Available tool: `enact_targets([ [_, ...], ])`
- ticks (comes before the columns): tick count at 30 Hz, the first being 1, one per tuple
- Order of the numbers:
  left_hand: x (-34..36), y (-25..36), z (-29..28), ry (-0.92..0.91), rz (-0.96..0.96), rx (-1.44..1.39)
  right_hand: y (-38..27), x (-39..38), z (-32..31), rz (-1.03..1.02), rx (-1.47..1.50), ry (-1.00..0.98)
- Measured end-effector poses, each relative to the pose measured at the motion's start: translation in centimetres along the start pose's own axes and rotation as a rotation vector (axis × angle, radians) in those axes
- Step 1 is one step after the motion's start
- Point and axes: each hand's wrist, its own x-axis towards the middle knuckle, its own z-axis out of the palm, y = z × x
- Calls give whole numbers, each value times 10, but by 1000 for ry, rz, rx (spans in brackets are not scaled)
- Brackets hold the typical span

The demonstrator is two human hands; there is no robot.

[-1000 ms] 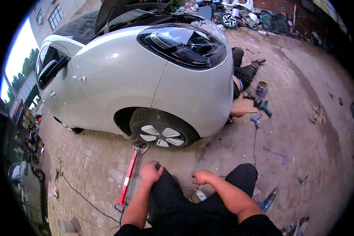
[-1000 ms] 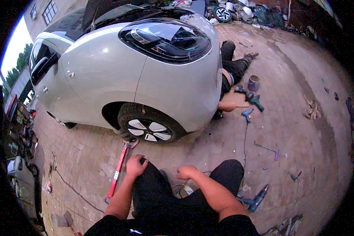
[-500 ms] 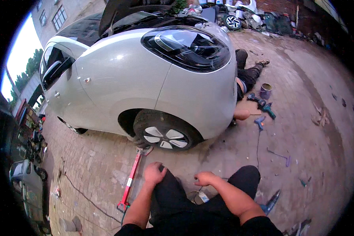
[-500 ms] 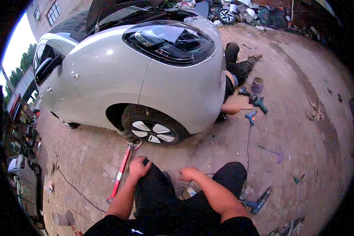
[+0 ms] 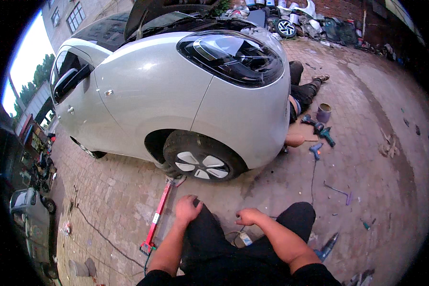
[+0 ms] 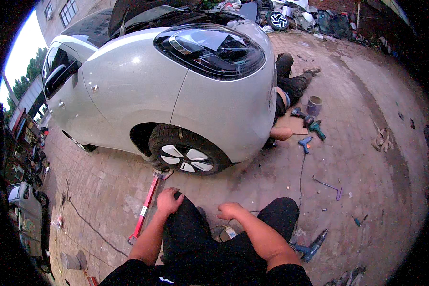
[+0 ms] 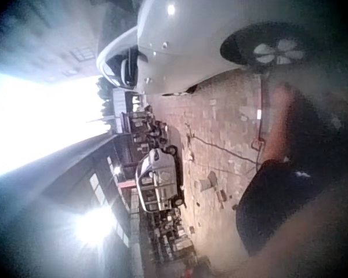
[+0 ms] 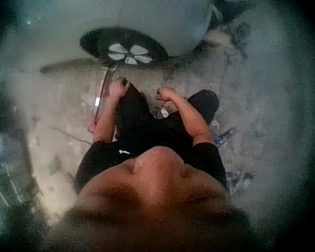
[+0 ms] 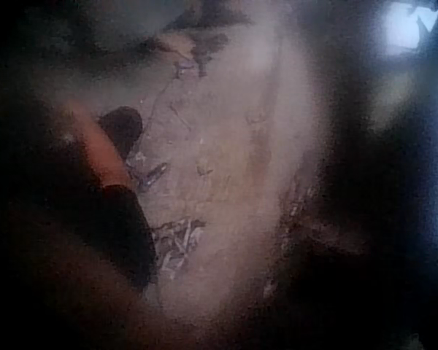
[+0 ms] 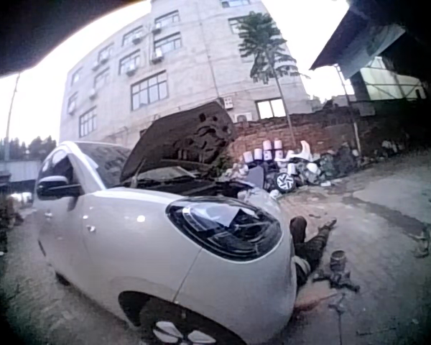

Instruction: The person removes a white car bumper by hand, detaching clips and pulling it away from the vehicle. They then reattach the bumper, aligning it and pressing it back into place around the wheel arch and headlight area.

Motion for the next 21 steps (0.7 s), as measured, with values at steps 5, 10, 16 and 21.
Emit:
enact_targets([
  [5,-1,0,-3,9,10,-18,0,2,1,-7,-7,-2],
  [10,1,8,-7,-51,-17,-21,3,0,4,0,14,6],
  [16,1,2,-1,-19,-2,-30,5,4,6,3,9,9],
  [21,2,-2,1,-20,-2,-24,2,3,3,1,21,12],
])
